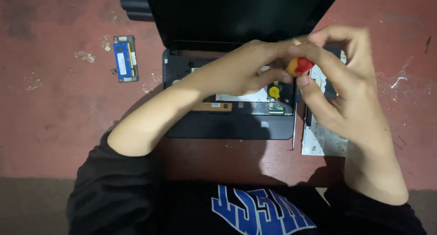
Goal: Disassembling a laptop to access internal components by removing screws and the keyboard.
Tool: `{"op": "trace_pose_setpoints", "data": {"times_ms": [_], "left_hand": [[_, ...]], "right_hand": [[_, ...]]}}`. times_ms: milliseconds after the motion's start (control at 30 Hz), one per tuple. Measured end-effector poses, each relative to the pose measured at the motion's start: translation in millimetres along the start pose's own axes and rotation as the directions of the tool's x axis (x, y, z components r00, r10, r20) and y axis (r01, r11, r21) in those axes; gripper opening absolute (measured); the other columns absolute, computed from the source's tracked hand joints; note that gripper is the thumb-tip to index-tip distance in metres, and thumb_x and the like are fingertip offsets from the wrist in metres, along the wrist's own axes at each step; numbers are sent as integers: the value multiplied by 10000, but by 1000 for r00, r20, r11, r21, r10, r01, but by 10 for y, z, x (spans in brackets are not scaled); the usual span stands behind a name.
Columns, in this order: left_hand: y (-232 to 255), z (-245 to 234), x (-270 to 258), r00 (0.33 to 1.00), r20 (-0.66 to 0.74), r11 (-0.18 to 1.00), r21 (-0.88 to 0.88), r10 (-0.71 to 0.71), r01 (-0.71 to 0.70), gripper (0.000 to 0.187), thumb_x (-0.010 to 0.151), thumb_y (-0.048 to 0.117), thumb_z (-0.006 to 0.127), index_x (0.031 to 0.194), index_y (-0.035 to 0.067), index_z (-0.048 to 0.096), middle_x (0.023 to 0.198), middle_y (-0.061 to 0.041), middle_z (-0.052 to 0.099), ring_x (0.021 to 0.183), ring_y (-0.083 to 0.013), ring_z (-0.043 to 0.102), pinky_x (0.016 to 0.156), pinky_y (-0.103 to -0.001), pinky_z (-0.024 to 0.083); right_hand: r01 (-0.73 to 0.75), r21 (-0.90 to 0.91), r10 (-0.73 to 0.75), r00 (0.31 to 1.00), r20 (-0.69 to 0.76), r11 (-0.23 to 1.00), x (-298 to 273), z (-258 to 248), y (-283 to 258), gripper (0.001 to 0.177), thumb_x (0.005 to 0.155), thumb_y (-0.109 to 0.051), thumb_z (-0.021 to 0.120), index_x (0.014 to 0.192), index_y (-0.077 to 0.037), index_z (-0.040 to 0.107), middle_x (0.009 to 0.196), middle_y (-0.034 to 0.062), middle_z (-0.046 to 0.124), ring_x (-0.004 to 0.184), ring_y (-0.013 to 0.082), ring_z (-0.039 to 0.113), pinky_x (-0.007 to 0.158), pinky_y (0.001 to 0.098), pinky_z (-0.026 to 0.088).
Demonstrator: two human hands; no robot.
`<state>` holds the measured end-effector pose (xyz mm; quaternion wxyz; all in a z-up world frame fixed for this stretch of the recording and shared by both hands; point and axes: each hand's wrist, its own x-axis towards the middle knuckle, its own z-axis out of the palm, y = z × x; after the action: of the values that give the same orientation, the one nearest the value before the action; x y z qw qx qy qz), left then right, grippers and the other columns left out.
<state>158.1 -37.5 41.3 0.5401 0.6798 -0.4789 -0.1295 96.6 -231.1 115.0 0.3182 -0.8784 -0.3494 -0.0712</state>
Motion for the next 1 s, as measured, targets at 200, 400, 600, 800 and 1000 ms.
{"op": "trace_pose_setpoints", "data": {"times_ms": [200,400,600,800,1000], "left_hand": [[-118,140,122,988,-130,988,143,79,-60,174,915,216,710,991,99,607,829,-31,468,687,-149,510,588,-284,405],[-35,-3,261,990,120,993,99,-81,69,272,879,242,747,915,91,524,887,-63,528,729,-195,526,612,-334,406],[-74,54,180,988,155,1000,-12,20,-18,137,946,181,454,952,60,518,892,-74,561,776,-197,542,648,-319,437],[-133,134,183,998,32,997,61,-57,55,270,870,235,748,919,96,522,863,-44,575,756,-189,551,621,-305,456],[-203,33,181,1000,-21,999,-44,19,-20,295,898,304,665,1027,76,530,981,-59,554,836,-181,576,724,-302,482]], "right_hand": [[-33,-43,29,997,-77,999,-77,13,22,288,1021,-125,666,1206,93,701,1022,185,497,898,275,504,751,346,414],[-34,33,40,981,-191,999,-195,117,131,218,1030,11,539,1205,136,573,1174,271,615,1097,386,622,959,432,551],[-52,138,102,917,-385,989,-420,401,359,309,995,-226,526,1121,50,587,1201,181,380,1125,307,466,981,426,487],[-60,6,58,921,-385,998,-400,449,298,324,1007,-223,568,1131,76,581,1030,187,420,993,311,459,833,390,447],[22,317,102,925,-367,948,-373,509,286,267,1079,-31,421,1323,2,318,1284,296,477,1248,397,527,1116,474,476]]}}
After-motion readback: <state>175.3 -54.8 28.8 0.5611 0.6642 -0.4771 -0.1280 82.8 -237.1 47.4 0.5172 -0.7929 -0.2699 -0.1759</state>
